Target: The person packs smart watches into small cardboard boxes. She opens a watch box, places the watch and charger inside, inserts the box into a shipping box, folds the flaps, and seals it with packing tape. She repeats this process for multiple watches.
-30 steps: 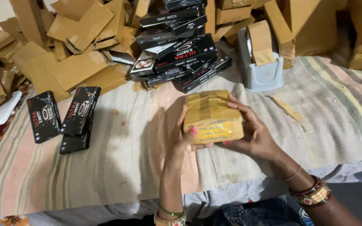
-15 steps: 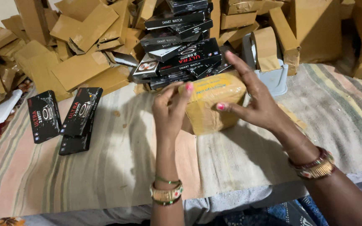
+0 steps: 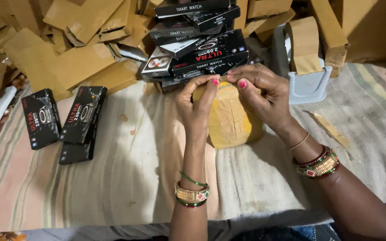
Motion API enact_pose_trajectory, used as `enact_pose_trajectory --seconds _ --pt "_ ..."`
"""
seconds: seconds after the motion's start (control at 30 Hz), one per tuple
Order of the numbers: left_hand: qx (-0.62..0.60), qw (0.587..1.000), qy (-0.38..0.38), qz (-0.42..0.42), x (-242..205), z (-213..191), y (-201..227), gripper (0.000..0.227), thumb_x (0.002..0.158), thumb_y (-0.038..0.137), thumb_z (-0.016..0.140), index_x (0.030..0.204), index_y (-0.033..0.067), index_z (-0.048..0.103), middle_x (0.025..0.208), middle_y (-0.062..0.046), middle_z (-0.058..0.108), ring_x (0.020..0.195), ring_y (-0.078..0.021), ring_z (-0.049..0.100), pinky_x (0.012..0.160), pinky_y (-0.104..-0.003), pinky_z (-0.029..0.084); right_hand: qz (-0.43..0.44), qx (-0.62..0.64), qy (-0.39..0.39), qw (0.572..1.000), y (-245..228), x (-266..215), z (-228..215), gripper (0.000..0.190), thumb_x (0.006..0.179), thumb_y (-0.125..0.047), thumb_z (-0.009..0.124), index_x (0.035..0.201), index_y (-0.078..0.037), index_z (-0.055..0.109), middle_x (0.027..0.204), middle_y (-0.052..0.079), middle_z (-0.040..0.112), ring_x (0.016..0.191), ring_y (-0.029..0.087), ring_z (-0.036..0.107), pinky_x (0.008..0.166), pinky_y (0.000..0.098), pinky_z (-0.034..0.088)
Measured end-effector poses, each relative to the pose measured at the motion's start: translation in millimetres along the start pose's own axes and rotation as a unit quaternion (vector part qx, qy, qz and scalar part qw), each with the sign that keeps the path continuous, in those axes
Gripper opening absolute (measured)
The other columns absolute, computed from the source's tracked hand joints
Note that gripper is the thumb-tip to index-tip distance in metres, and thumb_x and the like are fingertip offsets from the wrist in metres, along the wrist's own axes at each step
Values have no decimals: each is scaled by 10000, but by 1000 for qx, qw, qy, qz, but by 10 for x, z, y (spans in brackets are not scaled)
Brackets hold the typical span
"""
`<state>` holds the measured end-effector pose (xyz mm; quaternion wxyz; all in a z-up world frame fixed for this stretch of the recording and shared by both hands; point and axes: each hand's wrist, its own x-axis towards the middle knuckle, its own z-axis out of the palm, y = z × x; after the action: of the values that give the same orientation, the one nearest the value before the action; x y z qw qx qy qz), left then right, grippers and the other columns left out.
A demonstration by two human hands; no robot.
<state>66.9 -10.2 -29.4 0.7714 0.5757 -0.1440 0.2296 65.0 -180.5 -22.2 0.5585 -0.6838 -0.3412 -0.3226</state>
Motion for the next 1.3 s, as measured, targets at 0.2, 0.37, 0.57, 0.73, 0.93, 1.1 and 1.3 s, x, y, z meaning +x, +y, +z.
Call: enact_pose_trajectory --seconds 0.2,0.37,0.57,0.73,0.93,1.1,1.3 --pt "18 1000 4 19 -63 -36 -49 111 964 52 739 1040 -25 764 975 -36 749 879 -71 668 826 -215 553 -10 -14 11 1000 -28 -53 12 165 1082 -107 635 1140 0 747 1167 138 740 1098 200 692 968 315 560" --pt "19 999 18 41 -46 -60 -129 119 970 100 760 1028 -3 773 971 -33 756 879 -61 663 817 -214 538 -2 20 -7 1000 28 -79 26 173 1093 -140 645 1205 -32 720 1225 126 698 1160 192 658 1021 315 527" --pt "-94 976 197 -17 134 -268 -60 280 936 168 827 1039 -80 747 967 -106 729 820 -138 640 741 -282 552 181 87 -84 976 89 -184 37 695 989 -213 691 1569 -98 325 1320 124 611 1226 209 585 1030 359 479" --pt "-130 924 308 -187 -170 -553 28 494 917 353 716 1199 -50 679 1156 -129 734 947 -207 724 757 -329 598 312 110 -91 939 201 -206 61 863 808 -213 810 1538 -135 357 1151 154 682 1025 201 663 866 339 570" --pt "94 962 228 -117 -673 -1179 -203 422 954 220 663 1235 -91 715 1166 -146 760 978 -168 714 868 -275 566 286 -152 -204 924 323 -171 -52 578 872 -329 811 1367 -95 626 1283 161 744 1097 239 751 915 343 598" --pt "159 963 168 -139 -827 -1534 -523 426 931 126 735 1287 -96 664 1097 -82 739 933 -115 658 864 -236 531 371 -150 -193 896 140 -531 206 728 993 -419 615 1534 3 371 1290 235 652 1066 300 679 886 372 563" --pt "140 956 111 -233 -780 -1520 -432 510 896 124 754 1349 -81 639 1132 -62 713 935 -103 625 843 -235 513 463 -121 -107 872 10 -786 197 830 950 -401 622 1572 13 260 1111 266 731 944 285 726 840 369 554"
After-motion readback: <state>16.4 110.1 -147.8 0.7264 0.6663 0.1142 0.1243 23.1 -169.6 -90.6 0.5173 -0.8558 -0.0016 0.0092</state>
